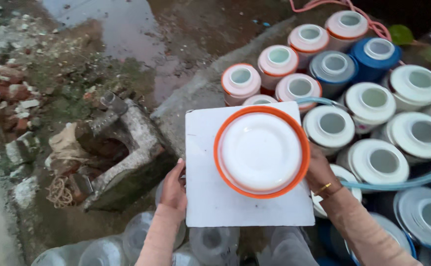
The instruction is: The person holds a hose and rinses orange jar lids and the inside of plastic jars with running water, then fills each jar with water and sets it among rows of filled jars on the wet ground. The person works through the jars one at a time, placing rinsed lids on a white board beside them.
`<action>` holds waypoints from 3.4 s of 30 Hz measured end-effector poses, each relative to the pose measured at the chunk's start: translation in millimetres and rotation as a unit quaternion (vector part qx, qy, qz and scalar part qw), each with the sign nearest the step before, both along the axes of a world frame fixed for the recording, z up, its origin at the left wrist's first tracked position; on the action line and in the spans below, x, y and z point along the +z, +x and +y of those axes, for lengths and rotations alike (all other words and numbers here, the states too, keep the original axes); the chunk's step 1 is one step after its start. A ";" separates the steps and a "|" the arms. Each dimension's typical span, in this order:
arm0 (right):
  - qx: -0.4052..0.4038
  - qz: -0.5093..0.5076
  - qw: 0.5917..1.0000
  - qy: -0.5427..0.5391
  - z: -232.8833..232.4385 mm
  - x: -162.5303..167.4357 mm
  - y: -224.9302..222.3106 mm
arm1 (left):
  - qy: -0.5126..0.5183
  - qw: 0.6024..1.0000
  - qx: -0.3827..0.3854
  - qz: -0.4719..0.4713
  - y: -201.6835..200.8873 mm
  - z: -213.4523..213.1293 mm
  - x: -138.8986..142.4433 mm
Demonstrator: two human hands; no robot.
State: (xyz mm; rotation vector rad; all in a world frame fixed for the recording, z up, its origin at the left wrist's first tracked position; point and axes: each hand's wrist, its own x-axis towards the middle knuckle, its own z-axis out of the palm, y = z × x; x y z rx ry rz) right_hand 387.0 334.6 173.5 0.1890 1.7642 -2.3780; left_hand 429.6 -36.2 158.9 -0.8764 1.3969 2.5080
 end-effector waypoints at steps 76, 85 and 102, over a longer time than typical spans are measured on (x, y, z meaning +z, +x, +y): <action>-0.139 -0.352 0.924 -0.051 -335.7 -504.4 -451.8 | -0.311 0.864 -0.381 -0.109 -735.6 -265.7 -457.6; -0.130 -0.213 0.919 0.304 -346.9 -451.1 -458.6 | -0.351 0.884 -0.308 -0.004 -716.7 -238.9 -356.7; -0.286 -0.192 0.768 0.540 2.7 -442.7 -413.9 | -0.624 0.664 -0.401 -0.093 -635.2 -122.8 -229.4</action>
